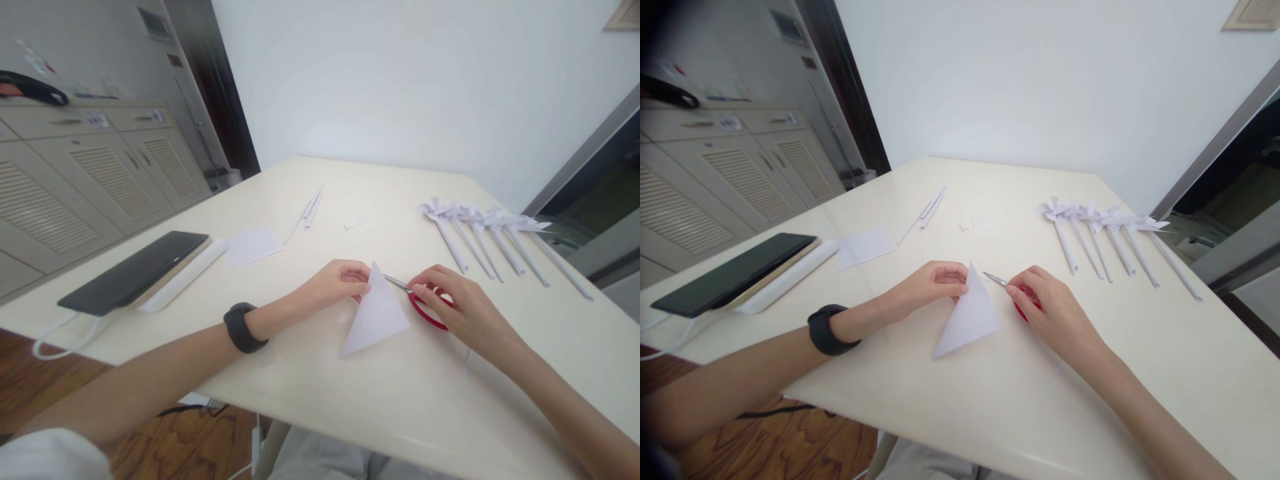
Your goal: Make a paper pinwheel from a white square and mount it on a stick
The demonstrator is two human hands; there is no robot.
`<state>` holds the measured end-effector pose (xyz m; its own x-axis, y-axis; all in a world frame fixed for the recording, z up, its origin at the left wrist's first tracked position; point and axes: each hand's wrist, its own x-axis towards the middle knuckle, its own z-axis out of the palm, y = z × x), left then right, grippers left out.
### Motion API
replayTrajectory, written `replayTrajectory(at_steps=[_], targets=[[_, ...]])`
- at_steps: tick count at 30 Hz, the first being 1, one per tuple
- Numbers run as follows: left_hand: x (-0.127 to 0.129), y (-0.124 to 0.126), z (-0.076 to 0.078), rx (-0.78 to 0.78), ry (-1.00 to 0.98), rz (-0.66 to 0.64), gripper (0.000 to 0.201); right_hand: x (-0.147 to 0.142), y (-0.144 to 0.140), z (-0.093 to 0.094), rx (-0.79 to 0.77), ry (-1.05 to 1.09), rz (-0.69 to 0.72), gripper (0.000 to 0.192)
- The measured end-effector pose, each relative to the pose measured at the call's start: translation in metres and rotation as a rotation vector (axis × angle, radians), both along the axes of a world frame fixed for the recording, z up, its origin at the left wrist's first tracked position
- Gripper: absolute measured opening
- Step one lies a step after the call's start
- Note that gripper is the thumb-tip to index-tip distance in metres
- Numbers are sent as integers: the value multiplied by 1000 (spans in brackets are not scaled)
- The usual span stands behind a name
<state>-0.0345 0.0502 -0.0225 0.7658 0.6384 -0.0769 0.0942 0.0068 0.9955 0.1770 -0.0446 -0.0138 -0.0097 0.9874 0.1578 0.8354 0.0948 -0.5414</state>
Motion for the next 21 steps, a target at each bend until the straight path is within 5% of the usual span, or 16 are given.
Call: replayTrajectory(at_steps=[10,21], targets=[[1,-4,5,24,-16,-53,7,-8,-4,4,-282,431,199,31],[3,-2,-3,10,-17,-24,17,-7,-1,-6,-420,504,202,22]])
